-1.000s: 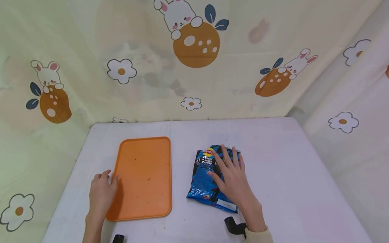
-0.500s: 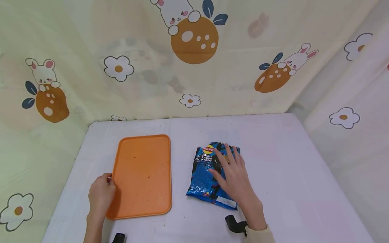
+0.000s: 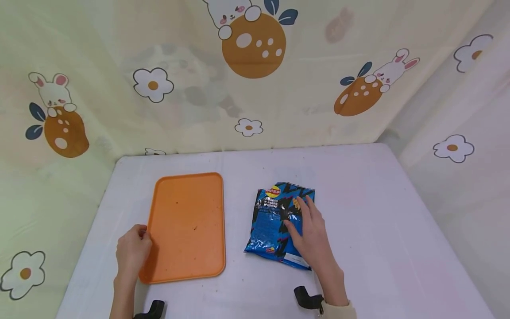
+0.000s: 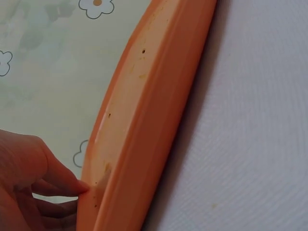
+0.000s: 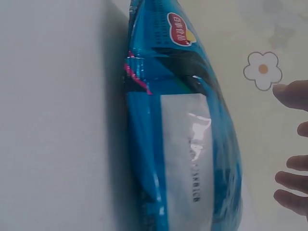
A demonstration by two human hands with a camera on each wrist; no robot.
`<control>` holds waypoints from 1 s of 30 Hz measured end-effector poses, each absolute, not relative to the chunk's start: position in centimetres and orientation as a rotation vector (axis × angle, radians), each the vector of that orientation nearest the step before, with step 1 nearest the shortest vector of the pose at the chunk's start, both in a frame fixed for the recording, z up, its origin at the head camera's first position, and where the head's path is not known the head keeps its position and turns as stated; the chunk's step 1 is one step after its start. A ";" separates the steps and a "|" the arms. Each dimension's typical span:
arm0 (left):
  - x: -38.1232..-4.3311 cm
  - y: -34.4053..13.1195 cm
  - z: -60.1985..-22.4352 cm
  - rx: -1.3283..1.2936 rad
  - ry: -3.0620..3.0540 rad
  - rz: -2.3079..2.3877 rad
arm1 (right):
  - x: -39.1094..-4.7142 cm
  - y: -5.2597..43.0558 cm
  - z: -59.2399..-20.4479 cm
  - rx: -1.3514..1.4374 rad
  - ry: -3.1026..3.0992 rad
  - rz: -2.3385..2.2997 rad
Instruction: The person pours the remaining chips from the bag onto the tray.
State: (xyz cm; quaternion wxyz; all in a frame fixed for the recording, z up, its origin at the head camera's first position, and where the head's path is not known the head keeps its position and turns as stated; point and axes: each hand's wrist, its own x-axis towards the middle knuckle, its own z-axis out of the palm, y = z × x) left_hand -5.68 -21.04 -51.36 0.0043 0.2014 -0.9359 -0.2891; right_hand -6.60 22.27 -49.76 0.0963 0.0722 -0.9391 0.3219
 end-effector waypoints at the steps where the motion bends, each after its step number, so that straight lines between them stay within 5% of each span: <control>1: -5.7 -21.1 -51.4 0.631 -2.932 -0.906 | -6.5 22.3 -49.9 0.190 -2.788 0.972; 30: -6.0 -20.8 -51.2 0.694 -2.972 -0.881 | -3.0 21.9 -50.2 -0.793 -2.819 1.448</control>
